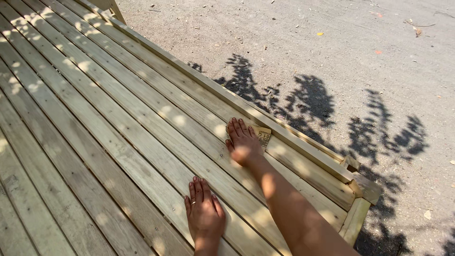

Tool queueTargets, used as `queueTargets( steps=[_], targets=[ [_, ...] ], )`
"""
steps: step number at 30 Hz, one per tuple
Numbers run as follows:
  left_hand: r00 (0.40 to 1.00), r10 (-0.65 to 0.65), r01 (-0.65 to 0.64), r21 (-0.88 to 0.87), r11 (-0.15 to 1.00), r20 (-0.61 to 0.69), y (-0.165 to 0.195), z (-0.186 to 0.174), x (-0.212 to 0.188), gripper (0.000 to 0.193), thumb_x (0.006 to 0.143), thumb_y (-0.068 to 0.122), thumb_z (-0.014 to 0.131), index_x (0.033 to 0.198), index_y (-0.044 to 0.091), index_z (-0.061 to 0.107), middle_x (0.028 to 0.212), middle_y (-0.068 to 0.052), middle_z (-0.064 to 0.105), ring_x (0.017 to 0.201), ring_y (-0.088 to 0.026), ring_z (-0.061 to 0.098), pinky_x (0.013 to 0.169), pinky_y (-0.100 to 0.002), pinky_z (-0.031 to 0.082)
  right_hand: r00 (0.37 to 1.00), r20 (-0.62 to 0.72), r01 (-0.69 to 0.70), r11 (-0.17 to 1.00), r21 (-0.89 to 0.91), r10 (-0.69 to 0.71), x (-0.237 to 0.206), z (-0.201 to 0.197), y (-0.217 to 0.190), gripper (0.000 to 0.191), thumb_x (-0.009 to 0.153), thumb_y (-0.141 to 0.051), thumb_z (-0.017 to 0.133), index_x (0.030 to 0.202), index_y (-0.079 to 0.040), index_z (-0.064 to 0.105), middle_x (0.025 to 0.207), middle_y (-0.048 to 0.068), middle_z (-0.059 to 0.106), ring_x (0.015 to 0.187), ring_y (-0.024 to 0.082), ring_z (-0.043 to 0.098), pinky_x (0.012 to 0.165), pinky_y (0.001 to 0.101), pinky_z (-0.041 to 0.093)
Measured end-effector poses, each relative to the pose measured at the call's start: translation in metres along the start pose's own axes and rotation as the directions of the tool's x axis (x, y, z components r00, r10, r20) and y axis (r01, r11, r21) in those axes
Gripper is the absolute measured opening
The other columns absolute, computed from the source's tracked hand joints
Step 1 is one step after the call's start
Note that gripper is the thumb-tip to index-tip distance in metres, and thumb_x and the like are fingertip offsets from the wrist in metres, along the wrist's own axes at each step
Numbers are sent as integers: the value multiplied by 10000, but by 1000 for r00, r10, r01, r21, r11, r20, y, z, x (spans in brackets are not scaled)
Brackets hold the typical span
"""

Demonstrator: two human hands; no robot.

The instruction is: The person sands the slatted wooden surface of a furniture frame by hand, rubbing a sheet of sandpaper back and forth across the planks while steadying the piece with the other hand. They briefly use a black sanding block on the edge and corner, then resume sanding the slats and frame edges with the paper.

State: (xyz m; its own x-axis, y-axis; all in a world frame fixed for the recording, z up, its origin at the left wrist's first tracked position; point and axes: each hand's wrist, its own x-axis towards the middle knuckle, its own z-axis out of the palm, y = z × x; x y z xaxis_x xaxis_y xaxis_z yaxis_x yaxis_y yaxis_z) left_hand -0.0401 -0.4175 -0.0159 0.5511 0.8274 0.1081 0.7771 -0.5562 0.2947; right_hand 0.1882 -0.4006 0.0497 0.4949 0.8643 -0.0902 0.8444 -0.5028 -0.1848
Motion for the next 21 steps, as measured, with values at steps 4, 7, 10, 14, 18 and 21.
queueTargets(
  steps=[4, 7, 10, 14, 18, 21],
  targets=[
    [997, -37, 37, -5, 999, 62, 1, 1, 2, 628, 964, 306, 425, 1547, 86, 345, 1648, -87, 253, 1520, -240, 205, 1206, -450, 178, 995, 70, 70, 997, -30, -68, 22, -17, -28, 670, 1060, -444, 257, 1619, -164, 17, 1711, 33, -20, 1573, 232, 9, 1260, 450, 36],
    [992, -41, 39, 20, 999, 118, 2, 2, -1, 626, 976, 312, 422, 1556, 93, 336, 1663, -70, 238, 1537, -225, 186, 1224, -436, 168, 999, 21, 39, 999, -26, -38, -37, -4, 7, 682, 1047, -432, 282, 1640, -196, 42, 1728, 1, 20, 1584, 210, 36, 1274, 429, 64],
    [996, -19, 21, -25, 999, 91, 1, 0, -2, 611, 985, 310, 421, 1560, 114, 348, 1676, -57, 245, 1552, -211, 193, 1249, -422, 155, 985, -115, -127, 991, 36, 130, -128, 7, 70, 671, 1047, -445, 316, 1649, -234, 107, 1728, -19, 92, 1590, 201, 82, 1289, 431, 99],
    [995, 4, 6, -95, 995, 102, -1, -5, -6, 614, 990, 311, 447, 1563, 110, 353, 1686, -67, 233, 1562, -220, 188, 1262, -417, 128, 912, -65, -385, 899, 208, 406, -215, 30, 118, 676, 1020, -443, 353, 1638, -254, 155, 1724, -30, 69, 1584, 208, 75, 1267, 450, 91],
    [990, 1, 45, -332, 942, 138, 8, -7, -7, 724, 964, 406, 575, 1587, 125, 337, 1701, -51, 252, 1587, -209, 178, 1259, -434, 83, 964, -154, -232, 967, -107, 215, -238, 48, 92, 456, 1062, -340, 414, 1497, -314, 547, 1661, 313, 244, 1454, 464, 271, 1172, 493, 243],
    [963, 165, 62, -771, 634, 213, 20, -14, 0, 887, 960, 423, 707, 1612, 99, 200, 1666, -86, 299, 1541, -205, 268, 1198, -466, 166, 894, 249, -360, 270, 893, 372, -241, 44, 58, 523, 1055, -506, 601, 1073, 13, 658, 1015, 255, 682, 951, 349, 651, 821, 457, 505]
  ],
)
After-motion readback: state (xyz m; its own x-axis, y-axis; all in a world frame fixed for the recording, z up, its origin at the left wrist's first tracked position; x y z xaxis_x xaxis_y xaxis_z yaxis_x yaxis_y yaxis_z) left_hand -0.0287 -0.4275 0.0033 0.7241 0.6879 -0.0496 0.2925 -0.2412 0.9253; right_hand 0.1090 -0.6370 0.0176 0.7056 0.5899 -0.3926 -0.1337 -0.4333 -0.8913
